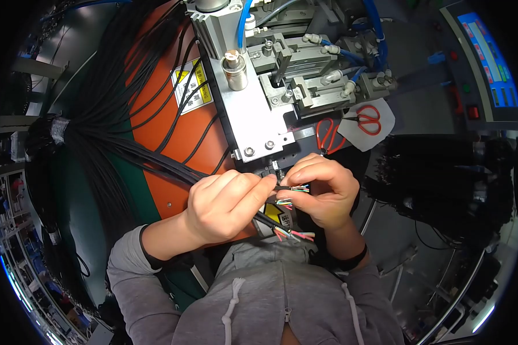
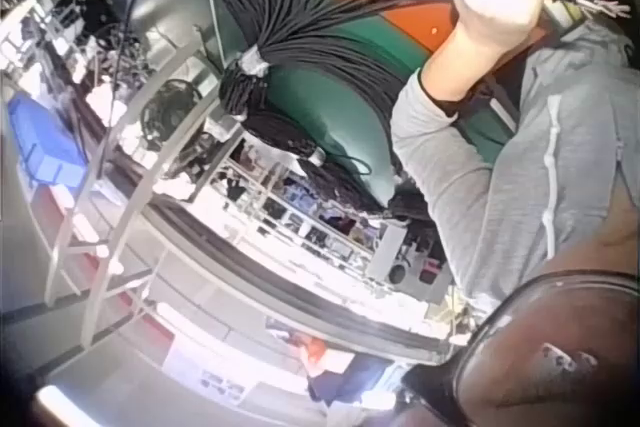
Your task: The person gathers a bundle of cables, separates a single cable, and inserts the wire ends into a crimping machine. After repeating this for several cables, they hang the bundle on a metal rack and retrieve a new bundle to continue the task.
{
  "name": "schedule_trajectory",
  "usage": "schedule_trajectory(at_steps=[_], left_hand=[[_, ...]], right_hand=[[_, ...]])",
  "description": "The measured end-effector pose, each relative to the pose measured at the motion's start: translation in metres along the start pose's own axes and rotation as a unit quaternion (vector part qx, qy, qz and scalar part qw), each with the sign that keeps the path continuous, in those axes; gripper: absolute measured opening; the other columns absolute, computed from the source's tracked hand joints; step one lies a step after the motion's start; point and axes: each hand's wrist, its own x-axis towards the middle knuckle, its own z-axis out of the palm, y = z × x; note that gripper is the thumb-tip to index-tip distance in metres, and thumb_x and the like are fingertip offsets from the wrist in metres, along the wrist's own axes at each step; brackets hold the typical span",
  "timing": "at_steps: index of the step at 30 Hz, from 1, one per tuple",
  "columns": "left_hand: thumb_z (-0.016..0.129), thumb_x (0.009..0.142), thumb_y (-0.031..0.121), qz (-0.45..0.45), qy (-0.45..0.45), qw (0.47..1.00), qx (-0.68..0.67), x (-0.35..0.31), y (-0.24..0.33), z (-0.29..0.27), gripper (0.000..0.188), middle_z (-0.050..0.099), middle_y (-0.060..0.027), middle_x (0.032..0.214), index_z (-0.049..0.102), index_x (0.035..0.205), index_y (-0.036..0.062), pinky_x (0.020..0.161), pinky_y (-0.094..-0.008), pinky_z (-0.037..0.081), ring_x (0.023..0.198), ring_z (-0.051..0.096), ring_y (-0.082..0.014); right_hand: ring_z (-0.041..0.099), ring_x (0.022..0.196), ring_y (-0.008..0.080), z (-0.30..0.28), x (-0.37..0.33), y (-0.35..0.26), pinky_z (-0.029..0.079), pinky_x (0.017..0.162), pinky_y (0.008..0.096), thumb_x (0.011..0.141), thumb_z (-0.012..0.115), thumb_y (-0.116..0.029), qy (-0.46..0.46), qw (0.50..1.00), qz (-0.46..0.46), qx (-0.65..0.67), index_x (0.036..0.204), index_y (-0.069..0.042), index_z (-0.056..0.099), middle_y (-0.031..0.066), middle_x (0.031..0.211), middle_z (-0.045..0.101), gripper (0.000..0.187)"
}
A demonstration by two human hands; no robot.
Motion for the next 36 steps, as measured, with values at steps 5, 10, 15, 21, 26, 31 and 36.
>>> schedule_trajectory(at_steps=[5,10,15,21,26,31,36], left_hand=[[0.073,0.071,0.010,-0.010,0.044,0.999,-0.010,-0.004,0.000,0.007,0.022,0.058,-0.0050,0.070,0.067,0.089,-0.0016,0.045,-0.0275,0.043,0.054,0.056,-0.0168],[0.072,0.072,0.010,-0.017,0.045,0.998,-0.028,-0.004,0.000,0.006,0.020,0.056,-0.0034,0.069,0.067,0.089,0.0003,0.046,-0.0275,0.044,0.056,0.056,-0.0158],[0.071,0.072,0.011,-0.029,0.021,0.999,-0.020,0.000,0.001,0.006,0.021,0.057,-0.0036,0.073,0.067,0.090,0.0015,0.047,-0.0280,0.044,0.059,0.057,-0.0159],[0.071,0.073,0.007,-0.028,0.007,0.999,-0.034,-0.003,0.000,0.009,0.018,0.057,-0.0063,0.075,0.065,0.088,0.0000,0.048,-0.0295,0.046,0.060,0.058,-0.0185],[0.071,0.073,0.005,-0.032,0.006,0.998,-0.046,0.000,0.001,0.007,0.016,0.055,-0.0073,0.072,0.063,0.085,-0.0004,0.047,-0.0303,0.046,0.058,0.058,-0.0200],[0.071,0.072,0.004,-0.041,0.023,0.996,-0.070,-0.002,0.001,0.008,0.015,0.054,-0.0071,0.071,0.063,0.085,0.0000,0.046,-0.0304,0.045,0.057,0.057,-0.0198],[0.070,0.070,0.007,-0.052,0.023,0.998,-0.022,-0.003,0.003,0.008,0.016,0.051,-0.0027,0.070,0.065,0.085,0.0020,0.044,-0.0266,0.041,0.056,0.054,-0.0141]], right_hand=[[0.063,0.072,0.0220,0.008,0.005,0.012,0.049,0.066,0.0312,0.068,0.083,-0.001,0.036,0.993,-0.094,0.068,0.092,-0.001,0.062,0.0121,0.084,0.068,0.032],[0.063,0.075,0.0213,-0.001,0.010,0.011,0.049,0.068,0.0312,0.069,0.083,-0.005,-0.011,0.992,-0.120,-0.047,0.087,-0.001,0.064,0.0116,0.085,0.068,0.026],[0.061,0.077,0.0198,-0.002,0.011,0.003,0.048,0.068,0.0296,0.067,0.082,-0.004,-0.026,0.998,-0.032,-0.039,0.081,-0.001,0.066,0.0111,0.086,0.066,0.021],[0.060,0.076,0.0181,-0.002,0.013,-0.003,0.047,0.067,0.0277,0.065,0.082,0.000,-0.015,1.000,0.013,0.012,0.078,-0.001,0.066,0.0095,0.081,0.064,0.021],[0.057,0.073,0.0164,0.000,0.013,-0.008,0.046,0.065,0.0275,0.063,0.081,0.004,-0.002,0.998,0.006,-0.056,0.077,-0.002,0.065,0.0079,0.079,0.062,0.022],[0.056,0.070,0.0157,0.001,0.017,-0.006,0.044,0.062,0.0276,0.062,0.082,0.005,-0.011,0.996,-0.033,-0.079,0.074,-0.003,0.063,0.0062,0.079,0.062,0.024],[0.054,0.068,0.0156,0.006,0.017,-0.014,0.043,0.061,0.0270,0.063,0.081,0.005,-0.003,0.926,-0.193,-0.324,0.074,-0.004,0.060,0.0039,0.077,0.060,0.025]])
